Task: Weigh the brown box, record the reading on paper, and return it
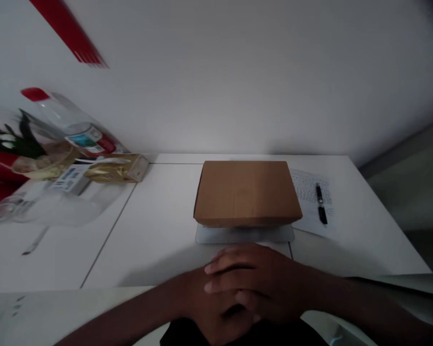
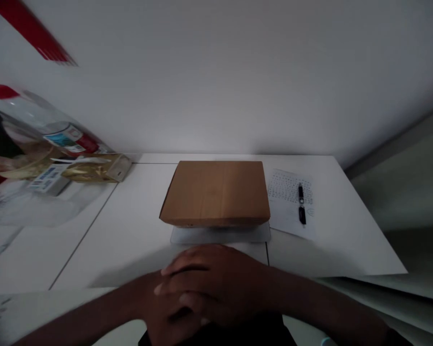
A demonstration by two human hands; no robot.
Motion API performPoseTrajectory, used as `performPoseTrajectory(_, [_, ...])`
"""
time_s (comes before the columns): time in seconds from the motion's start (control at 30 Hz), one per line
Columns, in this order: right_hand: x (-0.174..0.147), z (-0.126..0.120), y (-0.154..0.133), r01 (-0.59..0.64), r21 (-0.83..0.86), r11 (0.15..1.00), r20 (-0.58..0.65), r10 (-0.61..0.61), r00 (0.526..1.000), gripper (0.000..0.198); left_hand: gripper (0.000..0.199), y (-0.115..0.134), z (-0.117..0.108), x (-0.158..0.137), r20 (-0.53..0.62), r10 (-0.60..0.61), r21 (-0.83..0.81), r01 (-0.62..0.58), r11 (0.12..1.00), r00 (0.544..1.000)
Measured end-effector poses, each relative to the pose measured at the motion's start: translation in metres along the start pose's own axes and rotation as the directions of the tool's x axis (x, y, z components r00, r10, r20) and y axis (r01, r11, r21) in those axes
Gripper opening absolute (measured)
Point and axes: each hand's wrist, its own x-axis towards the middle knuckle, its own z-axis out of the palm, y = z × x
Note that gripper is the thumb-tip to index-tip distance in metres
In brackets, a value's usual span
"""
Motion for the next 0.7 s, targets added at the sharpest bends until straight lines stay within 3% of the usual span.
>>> performPoseTrajectory(0.03, [0.003, -0.003, -0.004, 0.03, -0.034, 0.999, -0.01, -0.03, 0.999, 0.043, 0.013, 0.004, -0.009, 0.003, -0.119, 0.041, -0.001, -0.041, 0.999, 0.992])
performPoseTrajectory(0.17, [0.008, -0.014, -0.021, 0.093, -0.206, 0.974, -0.038, -0.103, 0.994, 0.04, 0.008, 0.015, -0.042, 0.015, -0.159, 0.058, -0.003, -0.059, 0.998, 0.986])
performPoseTrajectory(0.23, [0.006, -0.021, -0.027, 0.072, -0.271, 0.96, -0.08, -0.097, 0.992, 0.038, 0.017, 0.018, -0.057, 0.018, -0.197, 0.047, 0.014, -0.045, 0.999, 0.979])
performPoseTrajectory(0.37, [-0.005, -0.04, -0.032, -0.042, -0.384, 0.922, -0.266, -0.066, 0.962, 0.041, 0.039, 0.016, -0.077, 0.015, -0.427, -0.018, 0.03, 0.034, 0.999, 0.904])
performPoseTrajectory(0.43, [-0.011, -0.05, -0.029, -0.122, -0.449, 0.885, -0.416, -0.086, 0.905, 0.041, 0.038, 0.01, -0.081, 0.011, -0.575, -0.1, -0.012, 0.114, 0.993, 0.812])
performPoseTrajectory(0.53, [-0.018, -0.063, -0.016, -0.202, -0.444, 0.873, -0.644, -0.154, 0.75, 0.039, 0.034, -0.003, -0.082, 0.01, -0.759, -0.162, -0.092, 0.142, 0.986, 0.631])
performPoseTrajectory(0.63, [-0.024, -0.071, 0.004, -0.169, -0.361, 0.917, -0.774, -0.193, 0.603, 0.038, 0.036, -0.02, -0.081, 0.012, -0.818, -0.189, -0.152, 0.113, 0.982, 0.543])
performPoseTrajectory(0.7, [-0.028, -0.072, 0.018, -0.178, -0.316, 0.932, -0.811, -0.168, 0.561, 0.039, 0.039, -0.032, -0.079, 0.012, -0.838, -0.207, -0.179, 0.104, 0.978, 0.505])
